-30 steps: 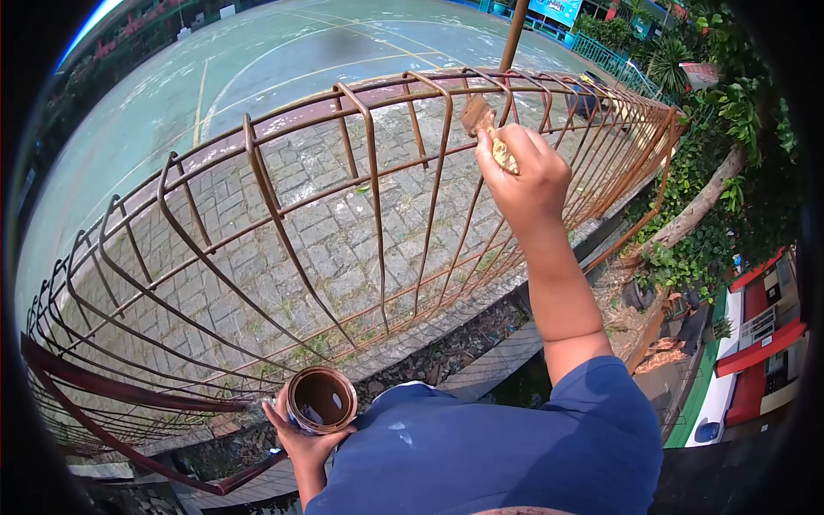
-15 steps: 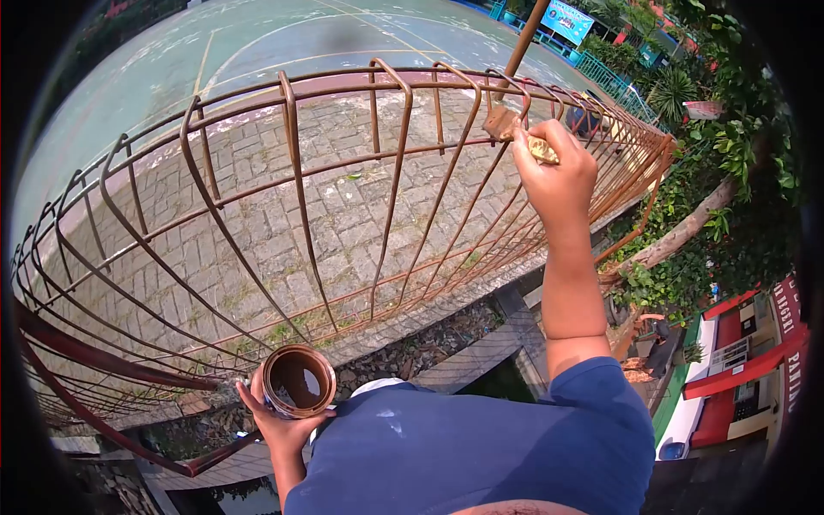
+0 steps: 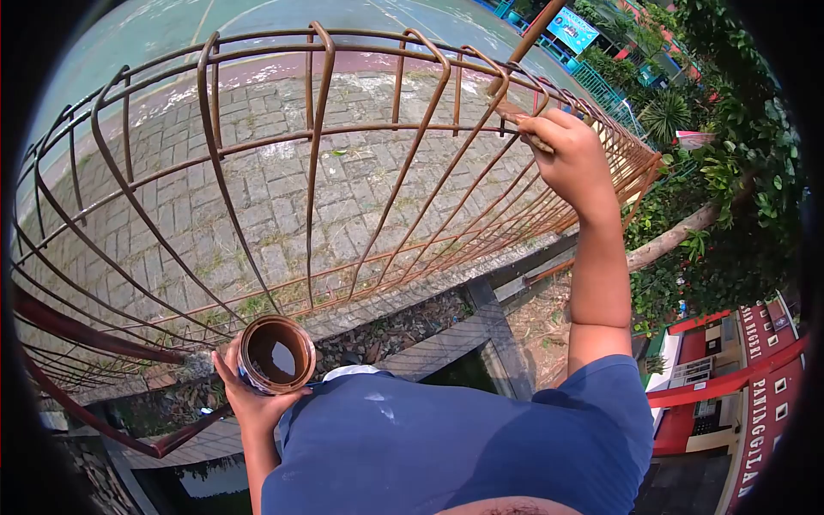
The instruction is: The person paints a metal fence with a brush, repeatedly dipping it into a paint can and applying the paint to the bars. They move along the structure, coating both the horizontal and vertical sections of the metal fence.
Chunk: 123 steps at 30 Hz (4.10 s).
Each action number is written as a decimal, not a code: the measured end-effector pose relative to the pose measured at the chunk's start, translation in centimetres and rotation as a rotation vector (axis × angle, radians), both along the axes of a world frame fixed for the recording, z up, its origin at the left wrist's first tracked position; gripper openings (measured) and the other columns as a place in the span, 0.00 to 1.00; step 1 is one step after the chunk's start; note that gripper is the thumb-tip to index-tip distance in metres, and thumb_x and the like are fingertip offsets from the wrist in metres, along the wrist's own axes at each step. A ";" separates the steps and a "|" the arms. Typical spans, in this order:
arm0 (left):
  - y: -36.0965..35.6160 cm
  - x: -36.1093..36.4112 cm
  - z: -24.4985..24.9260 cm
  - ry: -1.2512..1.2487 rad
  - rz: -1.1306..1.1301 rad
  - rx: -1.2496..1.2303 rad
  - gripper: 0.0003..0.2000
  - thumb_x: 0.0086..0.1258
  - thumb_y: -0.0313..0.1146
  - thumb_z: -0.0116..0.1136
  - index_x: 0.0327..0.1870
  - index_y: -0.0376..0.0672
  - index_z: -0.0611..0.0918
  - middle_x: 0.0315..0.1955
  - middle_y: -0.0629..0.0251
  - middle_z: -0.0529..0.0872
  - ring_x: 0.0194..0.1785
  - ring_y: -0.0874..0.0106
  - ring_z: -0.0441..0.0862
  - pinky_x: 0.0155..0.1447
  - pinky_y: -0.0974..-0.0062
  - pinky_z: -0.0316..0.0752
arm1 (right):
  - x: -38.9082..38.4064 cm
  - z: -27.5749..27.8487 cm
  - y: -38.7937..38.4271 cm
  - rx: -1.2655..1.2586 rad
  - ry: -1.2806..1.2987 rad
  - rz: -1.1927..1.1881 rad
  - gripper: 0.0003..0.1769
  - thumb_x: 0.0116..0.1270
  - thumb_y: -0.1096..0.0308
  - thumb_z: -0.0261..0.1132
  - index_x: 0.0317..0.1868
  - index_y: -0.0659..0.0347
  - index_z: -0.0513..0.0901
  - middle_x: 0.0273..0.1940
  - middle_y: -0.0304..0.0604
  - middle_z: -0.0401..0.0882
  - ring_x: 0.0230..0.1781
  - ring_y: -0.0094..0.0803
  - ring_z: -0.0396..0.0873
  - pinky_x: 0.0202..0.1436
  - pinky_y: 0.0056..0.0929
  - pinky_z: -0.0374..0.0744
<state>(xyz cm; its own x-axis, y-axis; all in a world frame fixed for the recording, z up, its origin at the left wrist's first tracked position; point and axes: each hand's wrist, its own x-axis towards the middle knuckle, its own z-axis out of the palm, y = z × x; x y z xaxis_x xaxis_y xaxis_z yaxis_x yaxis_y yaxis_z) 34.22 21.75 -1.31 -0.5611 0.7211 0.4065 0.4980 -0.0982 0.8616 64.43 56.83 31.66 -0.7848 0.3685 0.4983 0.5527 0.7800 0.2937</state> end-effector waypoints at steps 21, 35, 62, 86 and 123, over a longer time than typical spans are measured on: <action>-0.4 -0.7 0.1 0.040 0.015 -0.001 0.81 0.29 0.59 0.89 0.84 0.54 0.37 0.69 0.47 0.76 0.67 0.50 0.80 0.68 0.51 0.76 | -2.3 5.1 0.8 -0.095 0.062 -0.059 0.10 0.59 0.72 0.76 0.41 0.60 0.89 0.38 0.49 0.88 0.39 0.46 0.87 0.44 0.37 0.84; -0.3 -0.5 -0.2 -0.004 0.016 0.014 0.81 0.28 0.57 0.90 0.84 0.55 0.38 0.68 0.48 0.76 0.67 0.51 0.80 0.69 0.52 0.76 | 2.7 -2.3 -0.9 -0.409 0.790 0.019 0.09 0.63 0.78 0.76 0.44 0.65 0.89 0.40 0.40 0.88 0.43 0.26 0.85 0.47 0.26 0.81; -1.8 -1.5 -0.1 -0.133 -0.032 -0.054 0.83 0.29 0.54 0.91 0.83 0.47 0.34 0.72 0.49 0.70 0.71 0.56 0.75 0.75 0.53 0.70 | 0.7 -14.4 -10.6 0.191 0.792 0.021 0.15 0.52 0.83 0.78 0.40 0.60 0.88 0.41 0.46 0.85 0.40 0.43 0.87 0.47 0.37 0.87; 1.5 2.9 1.9 -0.104 -0.019 -0.134 0.84 0.27 0.52 0.91 0.83 0.47 0.35 0.73 0.49 0.69 0.72 0.56 0.73 0.77 0.55 0.67 | 3.7 -10.1 8.3 -0.873 1.930 0.322 0.09 0.70 0.75 0.69 0.47 0.68 0.81 0.35 0.49 0.87 0.29 0.33 0.88 0.36 0.32 0.91; 3.7 6.7 0.8 -0.180 -0.040 -0.132 0.83 0.26 0.50 0.92 0.83 0.45 0.37 0.73 0.51 0.69 0.73 0.56 0.72 0.77 0.58 0.67 | 8.9 -7.8 3.2 -0.053 1.356 -0.096 0.06 0.63 0.74 0.76 0.38 0.63 0.87 0.31 0.39 0.88 0.31 0.26 0.88 0.33 0.26 0.83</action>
<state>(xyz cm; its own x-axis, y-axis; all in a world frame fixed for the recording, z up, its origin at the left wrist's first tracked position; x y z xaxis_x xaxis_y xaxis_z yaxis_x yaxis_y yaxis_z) 40.93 25.44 -0.47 -0.5861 0.7844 0.2031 0.3333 0.0049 0.9428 73.35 59.98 23.83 0.3357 0.4358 0.8351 0.4329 0.7160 -0.5477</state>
